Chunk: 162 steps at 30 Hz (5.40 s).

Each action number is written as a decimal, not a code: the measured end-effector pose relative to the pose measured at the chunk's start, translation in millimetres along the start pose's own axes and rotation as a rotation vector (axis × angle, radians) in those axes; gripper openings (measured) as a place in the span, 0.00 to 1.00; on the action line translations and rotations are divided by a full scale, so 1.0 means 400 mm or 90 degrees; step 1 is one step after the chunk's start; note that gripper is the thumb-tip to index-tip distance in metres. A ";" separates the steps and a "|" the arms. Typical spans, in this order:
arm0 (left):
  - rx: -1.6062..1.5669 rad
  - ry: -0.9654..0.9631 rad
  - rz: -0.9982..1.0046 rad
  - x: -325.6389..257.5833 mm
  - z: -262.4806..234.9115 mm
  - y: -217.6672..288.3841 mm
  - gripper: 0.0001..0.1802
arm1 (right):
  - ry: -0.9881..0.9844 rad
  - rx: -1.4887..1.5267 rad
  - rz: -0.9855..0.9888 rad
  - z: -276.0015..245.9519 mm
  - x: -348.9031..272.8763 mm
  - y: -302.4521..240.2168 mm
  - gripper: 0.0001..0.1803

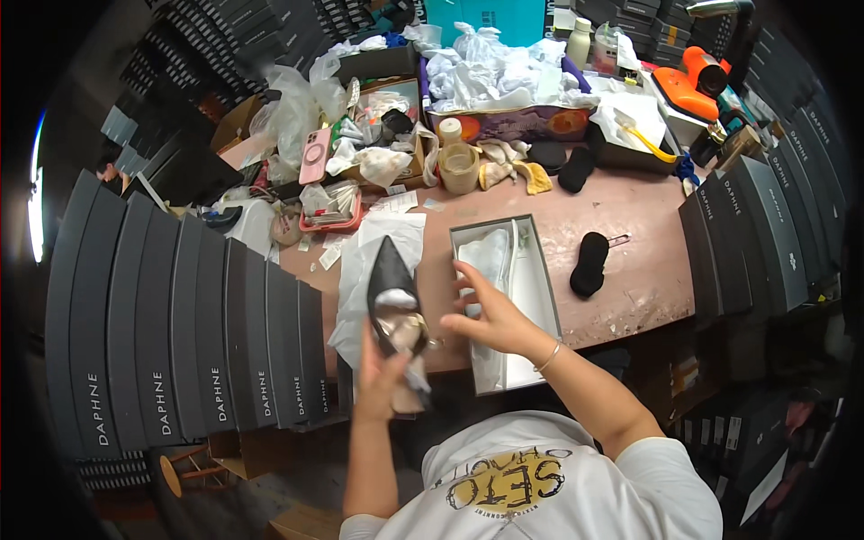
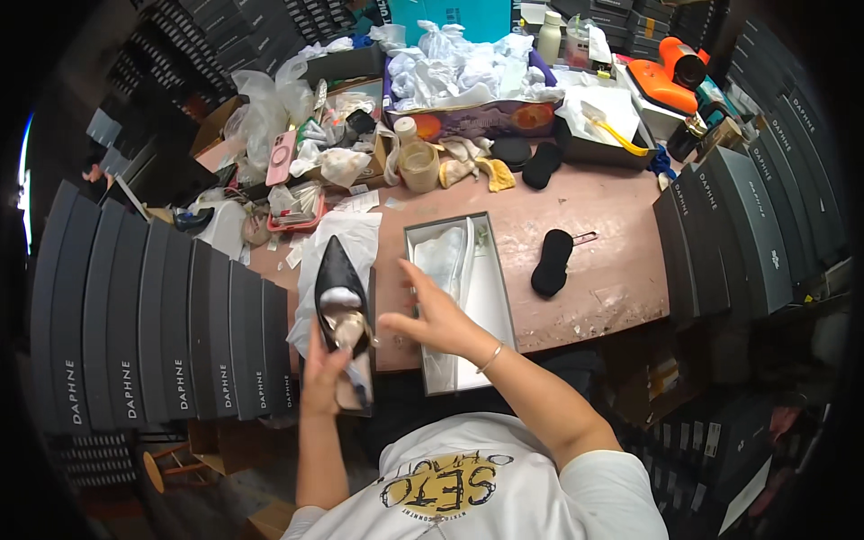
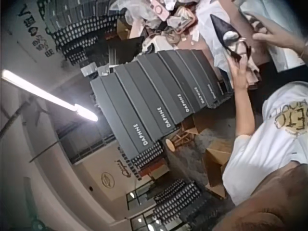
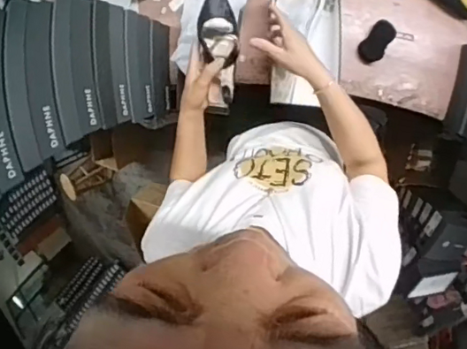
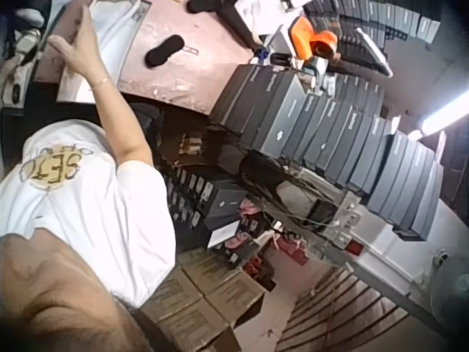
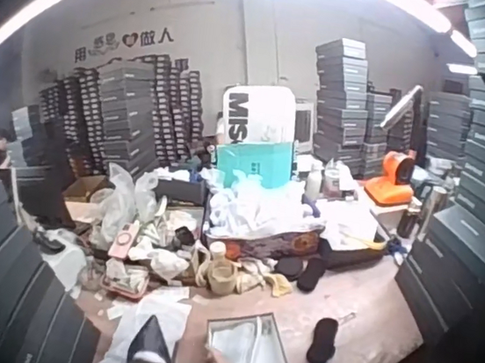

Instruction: The recorder is inspecting, cleaning, and packing women's high-heeled shoes into boxes.

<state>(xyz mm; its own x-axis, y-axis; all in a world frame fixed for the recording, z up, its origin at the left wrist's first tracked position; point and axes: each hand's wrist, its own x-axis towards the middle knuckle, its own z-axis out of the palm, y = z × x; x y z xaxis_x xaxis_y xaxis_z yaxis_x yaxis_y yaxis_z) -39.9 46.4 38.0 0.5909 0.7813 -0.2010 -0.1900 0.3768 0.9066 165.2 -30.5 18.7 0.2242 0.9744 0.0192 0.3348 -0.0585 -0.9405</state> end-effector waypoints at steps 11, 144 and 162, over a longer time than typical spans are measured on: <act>0.219 -0.024 0.175 0.086 0.101 -0.133 0.40 | 0.188 0.097 0.146 -0.036 -0.105 0.101 0.39; -0.073 0.009 -0.056 -0.018 0.081 -0.177 0.32 | -0.043 -0.601 -0.078 -0.100 -0.016 0.177 0.22; -0.177 -0.147 -0.027 -0.073 0.083 -0.083 0.40 | -0.123 -0.285 -0.255 0.061 -0.030 -0.008 0.13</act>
<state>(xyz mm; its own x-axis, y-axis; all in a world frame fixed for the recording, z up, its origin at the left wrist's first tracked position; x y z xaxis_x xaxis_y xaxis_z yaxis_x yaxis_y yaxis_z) -24.8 -5.2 26.0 0.7584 0.6409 -0.1186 -0.3489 0.5528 0.7567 139.1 -36.7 13.3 -0.1536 0.9587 0.2392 0.7180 0.2746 -0.6396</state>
